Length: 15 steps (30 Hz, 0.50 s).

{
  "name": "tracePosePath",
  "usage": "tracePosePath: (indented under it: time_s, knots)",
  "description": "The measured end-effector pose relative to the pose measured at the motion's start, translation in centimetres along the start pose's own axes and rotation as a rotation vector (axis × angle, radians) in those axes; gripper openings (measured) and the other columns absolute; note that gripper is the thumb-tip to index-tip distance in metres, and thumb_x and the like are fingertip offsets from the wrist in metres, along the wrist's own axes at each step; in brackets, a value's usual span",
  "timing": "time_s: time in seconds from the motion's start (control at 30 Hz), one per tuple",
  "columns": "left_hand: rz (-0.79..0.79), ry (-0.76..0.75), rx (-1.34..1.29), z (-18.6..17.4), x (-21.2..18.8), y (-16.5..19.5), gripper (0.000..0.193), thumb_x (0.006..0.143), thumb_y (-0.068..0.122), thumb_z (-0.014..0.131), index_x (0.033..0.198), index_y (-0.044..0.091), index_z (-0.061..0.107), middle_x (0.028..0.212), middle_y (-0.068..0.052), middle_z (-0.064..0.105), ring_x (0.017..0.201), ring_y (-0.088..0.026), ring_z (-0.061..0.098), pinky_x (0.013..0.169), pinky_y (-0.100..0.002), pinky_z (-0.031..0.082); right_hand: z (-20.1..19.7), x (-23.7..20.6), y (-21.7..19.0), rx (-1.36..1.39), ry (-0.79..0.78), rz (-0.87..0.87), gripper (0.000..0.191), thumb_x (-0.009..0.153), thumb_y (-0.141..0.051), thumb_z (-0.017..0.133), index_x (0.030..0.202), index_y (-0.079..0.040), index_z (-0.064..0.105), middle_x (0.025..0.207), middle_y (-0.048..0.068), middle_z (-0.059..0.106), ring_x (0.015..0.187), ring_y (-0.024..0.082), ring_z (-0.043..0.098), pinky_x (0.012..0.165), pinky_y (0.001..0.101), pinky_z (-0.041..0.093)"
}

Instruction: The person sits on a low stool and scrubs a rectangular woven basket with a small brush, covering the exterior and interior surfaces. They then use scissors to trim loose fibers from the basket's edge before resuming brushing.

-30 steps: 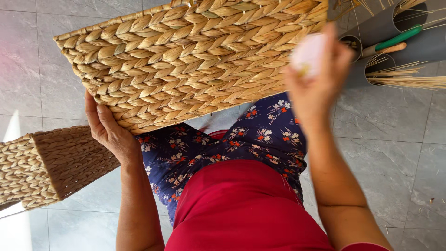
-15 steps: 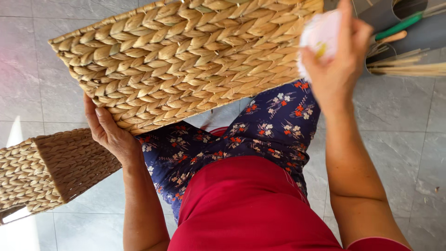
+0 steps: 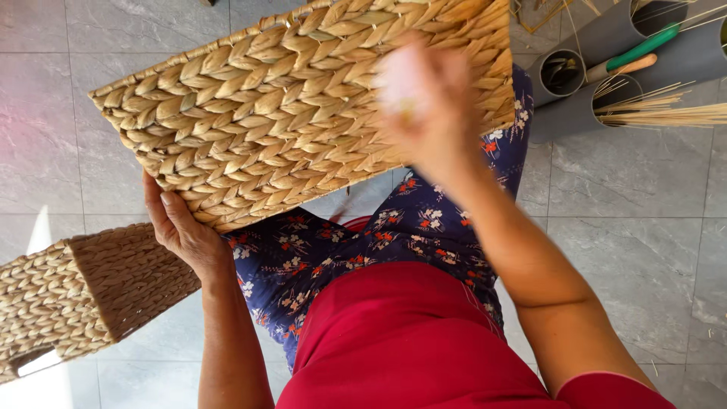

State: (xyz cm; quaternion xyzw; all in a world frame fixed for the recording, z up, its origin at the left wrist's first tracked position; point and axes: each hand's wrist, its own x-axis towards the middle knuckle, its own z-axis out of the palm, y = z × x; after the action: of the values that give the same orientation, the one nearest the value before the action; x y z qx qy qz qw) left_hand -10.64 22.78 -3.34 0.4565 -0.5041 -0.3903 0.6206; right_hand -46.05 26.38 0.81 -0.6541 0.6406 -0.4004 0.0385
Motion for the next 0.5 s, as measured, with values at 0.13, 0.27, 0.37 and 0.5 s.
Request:
tracePosePath:
  time_s: [0.13,0.27,0.37,0.5]
  knots:
    - [0.010,-0.004,-0.017,-0.2,0.3,0.0,0.046,0.118,0.024,0.046,0.156,-0.002,0.044,0.153,-0.017,0.056,0.137,-0.020,0.057,0.120,-0.035,0.048,-5.8,1.1,5.9,-0.177,0.193,0.127,0.094,0.086,-0.005,0.085,0.164,-0.018,0.035,0.133,0.012,0.048,0.125,0.026,0.058,0.108,0.0383,0.055]
    - [0.012,-0.002,0.016,0.0,0.4,0.2,0.045,0.119,0.023,0.045,0.156,-0.002,0.044,0.152,-0.017,0.057,0.136,-0.020,0.058,0.118,-0.035,0.049,-2.6,1.7,3.8,-0.139,0.282,0.099,0.094,0.088,-0.006,0.087,0.163,-0.023,0.033,0.131,0.010,0.048,0.124,0.024,0.058,0.104,0.0367,0.056]
    - [0.002,-0.004,0.003,0.6,0.1,0.6,0.045,0.119,0.023,0.045,0.156,-0.002,0.044,0.151,-0.015,0.057,0.135,-0.019,0.058,0.118,-0.034,0.049,3.0,2.0,-0.5,-0.130,0.137,-0.014,0.103,0.082,-0.024,0.095,0.162,-0.022,0.031,0.136,0.017,0.046,0.123,0.031,0.055,0.099,0.0406,0.054]
    - [-0.011,-0.006,-0.028,1.1,0.3,1.0,0.045,0.117,0.022,0.045,0.155,-0.001,0.043,0.151,-0.013,0.056,0.135,-0.019,0.057,0.117,-0.035,0.048,3.3,4.4,-0.7,-0.036,0.003,-0.051,0.101,0.083,-0.029,0.096,0.162,-0.021,0.033,0.137,0.016,0.048,0.122,0.029,0.057,0.097,0.0379,0.056]
